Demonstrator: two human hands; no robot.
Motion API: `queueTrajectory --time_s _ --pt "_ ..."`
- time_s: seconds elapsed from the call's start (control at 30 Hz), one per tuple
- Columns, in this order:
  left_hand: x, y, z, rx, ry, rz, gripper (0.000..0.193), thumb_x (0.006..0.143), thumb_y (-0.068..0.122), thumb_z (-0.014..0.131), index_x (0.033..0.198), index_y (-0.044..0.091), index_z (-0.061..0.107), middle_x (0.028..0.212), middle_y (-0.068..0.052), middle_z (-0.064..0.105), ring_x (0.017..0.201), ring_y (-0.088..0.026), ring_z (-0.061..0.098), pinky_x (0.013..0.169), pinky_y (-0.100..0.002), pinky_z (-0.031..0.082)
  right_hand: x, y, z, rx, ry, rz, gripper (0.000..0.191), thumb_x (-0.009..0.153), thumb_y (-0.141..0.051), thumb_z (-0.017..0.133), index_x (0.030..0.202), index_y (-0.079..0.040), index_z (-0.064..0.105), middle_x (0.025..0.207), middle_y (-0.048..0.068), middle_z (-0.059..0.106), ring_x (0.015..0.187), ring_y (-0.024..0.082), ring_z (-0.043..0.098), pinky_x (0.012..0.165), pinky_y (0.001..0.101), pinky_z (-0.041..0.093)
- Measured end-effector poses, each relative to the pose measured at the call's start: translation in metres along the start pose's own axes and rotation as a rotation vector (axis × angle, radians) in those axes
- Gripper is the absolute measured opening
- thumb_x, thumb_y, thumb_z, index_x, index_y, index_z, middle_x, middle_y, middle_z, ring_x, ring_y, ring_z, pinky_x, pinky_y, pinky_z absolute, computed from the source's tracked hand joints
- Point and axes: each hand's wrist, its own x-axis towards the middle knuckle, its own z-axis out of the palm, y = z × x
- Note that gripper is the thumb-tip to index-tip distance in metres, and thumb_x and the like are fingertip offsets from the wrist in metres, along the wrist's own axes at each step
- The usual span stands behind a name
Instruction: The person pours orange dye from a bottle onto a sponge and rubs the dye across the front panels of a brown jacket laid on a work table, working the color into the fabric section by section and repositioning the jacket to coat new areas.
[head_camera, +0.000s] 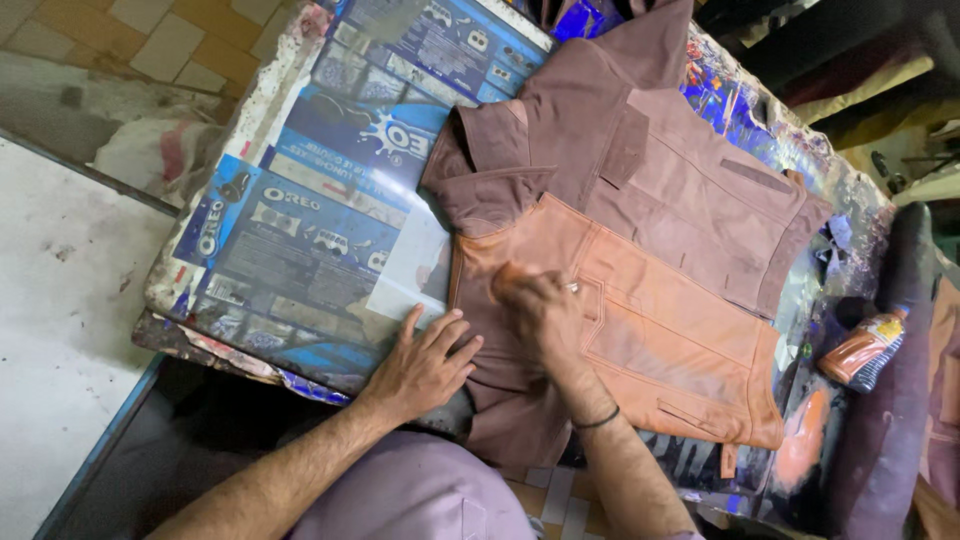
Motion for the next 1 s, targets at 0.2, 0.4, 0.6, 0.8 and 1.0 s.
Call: queueTrajectory --time_s 0.2,0.4,0.6,0.8,1.0 --pt "0.001 -0.001 0.004 -0.054 -0.022 -0.001 0.044 0.092 0.036 0.067 0.129 0.011 0.066 0.132 -0.012 0.053 0.139 -0.028 0.042 0.112 -0.068 0.026 -0.034 0.011 -0.024 -0.142 -0.126 0.127 0.037 0.073 -0.016 0.073 0.109 -0.023 0.079 0.12 -0.007 0.07 0.105 0.022 0.057 0.09 0.0423 0.039" --pt "0.004 -0.002 0.003 -0.067 -0.022 -0.006 0.044 0.092 0.035 0.068 0.128 0.011 0.066 0.131 -0.011 0.053 0.138 -0.028 0.042 0.112 -0.069 0.025 -0.042 0.002 -0.032 -0.126 -0.084 -0.012 0.036 0.073 -0.012 0.071 0.106 -0.022 0.079 0.114 -0.008 0.071 0.103 0.022 0.059 0.09 0.0434 0.04" --pt "0.003 -0.002 0.002 -0.061 -0.021 -0.012 0.043 0.092 0.034 0.067 0.129 0.012 0.066 0.13 -0.012 0.053 0.138 -0.028 0.043 0.113 -0.068 0.024 -0.011 -0.001 -0.012 0.053 0.044 0.028 0.029 0.083 -0.014 0.07 0.109 -0.023 0.077 0.12 -0.006 0.07 0.107 0.021 0.059 0.093 0.042 0.044" --pt "0.003 -0.002 0.002 -0.061 -0.013 -0.017 0.042 0.092 0.034 0.068 0.129 0.013 0.066 0.131 -0.01 0.053 0.138 -0.027 0.043 0.114 -0.067 0.023 0.014 0.023 0.007 -0.064 -0.038 0.062 0.026 0.082 -0.015 0.072 0.105 -0.024 0.079 0.116 -0.008 0.071 0.102 0.021 0.059 0.085 0.0474 0.041" --pt "0.004 -0.001 0.001 -0.057 -0.014 -0.025 0.042 0.091 0.035 0.068 0.129 0.015 0.067 0.131 -0.01 0.053 0.138 -0.026 0.042 0.114 -0.067 0.023 -0.012 0.041 -0.01 -0.095 -0.109 -0.064 0.034 0.078 -0.016 0.071 0.11 -0.023 0.078 0.119 -0.007 0.07 0.108 0.021 0.059 0.09 0.0457 0.042"
